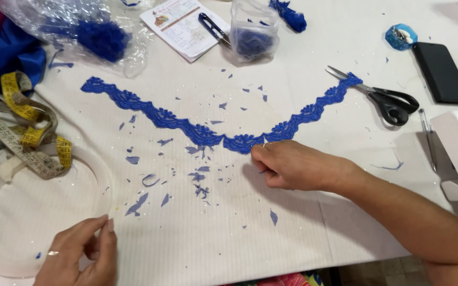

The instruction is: Trimming the edges of a blue lace piece using scissors on a work table.

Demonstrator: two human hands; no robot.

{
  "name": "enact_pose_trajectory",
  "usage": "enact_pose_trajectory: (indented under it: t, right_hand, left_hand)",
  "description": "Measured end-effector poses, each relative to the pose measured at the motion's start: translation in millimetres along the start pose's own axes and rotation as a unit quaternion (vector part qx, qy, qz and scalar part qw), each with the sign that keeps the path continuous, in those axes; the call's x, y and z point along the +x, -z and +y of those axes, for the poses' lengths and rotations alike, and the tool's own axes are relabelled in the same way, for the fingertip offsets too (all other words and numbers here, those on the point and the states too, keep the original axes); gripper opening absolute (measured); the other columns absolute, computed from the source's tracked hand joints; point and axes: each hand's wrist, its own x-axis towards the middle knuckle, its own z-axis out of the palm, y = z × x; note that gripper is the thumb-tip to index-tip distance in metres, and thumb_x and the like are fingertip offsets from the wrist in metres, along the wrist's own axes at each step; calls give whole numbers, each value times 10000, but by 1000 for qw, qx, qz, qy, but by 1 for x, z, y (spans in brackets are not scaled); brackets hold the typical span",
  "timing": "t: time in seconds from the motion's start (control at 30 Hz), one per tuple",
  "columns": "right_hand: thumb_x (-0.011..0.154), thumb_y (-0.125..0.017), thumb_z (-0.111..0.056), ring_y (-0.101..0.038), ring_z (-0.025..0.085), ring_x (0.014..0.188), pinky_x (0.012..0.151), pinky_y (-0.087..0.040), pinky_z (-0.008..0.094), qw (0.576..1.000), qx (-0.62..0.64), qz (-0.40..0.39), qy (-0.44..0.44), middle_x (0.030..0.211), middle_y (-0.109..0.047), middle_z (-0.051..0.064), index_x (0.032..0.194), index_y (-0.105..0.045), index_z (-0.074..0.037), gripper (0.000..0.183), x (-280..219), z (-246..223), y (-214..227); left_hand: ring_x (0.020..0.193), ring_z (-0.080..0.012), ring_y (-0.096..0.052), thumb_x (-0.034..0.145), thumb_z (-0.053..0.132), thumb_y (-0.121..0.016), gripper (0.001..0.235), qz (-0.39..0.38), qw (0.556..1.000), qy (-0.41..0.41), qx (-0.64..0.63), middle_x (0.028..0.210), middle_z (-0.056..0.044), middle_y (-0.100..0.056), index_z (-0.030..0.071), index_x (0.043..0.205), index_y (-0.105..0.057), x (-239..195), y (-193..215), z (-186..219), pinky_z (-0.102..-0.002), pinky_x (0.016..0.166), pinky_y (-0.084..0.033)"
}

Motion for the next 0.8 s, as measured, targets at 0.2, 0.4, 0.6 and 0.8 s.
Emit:
enact_pose_trajectory:
  t: [0.2, 0.4, 0.6, 0.8]
  right_hand:
    - [845, -662, -102, -571, 120, 672, 593, -453, 270, 987, 138, -83, 3, 811, -640, -31, 857, -522, -161, 152, -44, -29, -10]
    - [789, -597, -51, -506, 234, 675, 552, -413, 376, 987, 39, 64, 141, 855, -558, 45, 891, -436, -117, 202, -53, -22, -55]
    - [852, -690, -116, -554, 84, 711, 610, -473, 212, 970, 164, -46, -174, 877, -637, -51, 895, -566, -174, 142, -54, -8, -5]
    - [807, -702, -171, -546, 136, 676, 627, -430, 295, 987, 81, 2, -139, 826, -615, -46, 882, -515, -170, 202, -56, 11, -5]
  left_hand:
    - [684, -194, -598, 943, 143, -724, 221, 41, 999, -15, -20, 1106, -123, -697, 126, 1159, -769, -7, 2, 6, -318, 784, -507]
    - [751, -206, -618, 915, 253, -699, 262, -18, 999, 47, -5, 1105, -100, -697, 169, 1152, -772, -3, 9, 13, -336, 823, -499]
    - [808, -200, -626, 912, 252, -704, 279, -11, 1000, 23, 2, 1053, -90, -709, 179, 1174, -768, -3, 4, 0, -334, 837, -507]
    - [859, -194, -641, 905, 256, -699, 268, -20, 999, 30, -3, 1096, -83, -720, 173, 1148, -774, 0, 2, -3, -333, 831, -520]
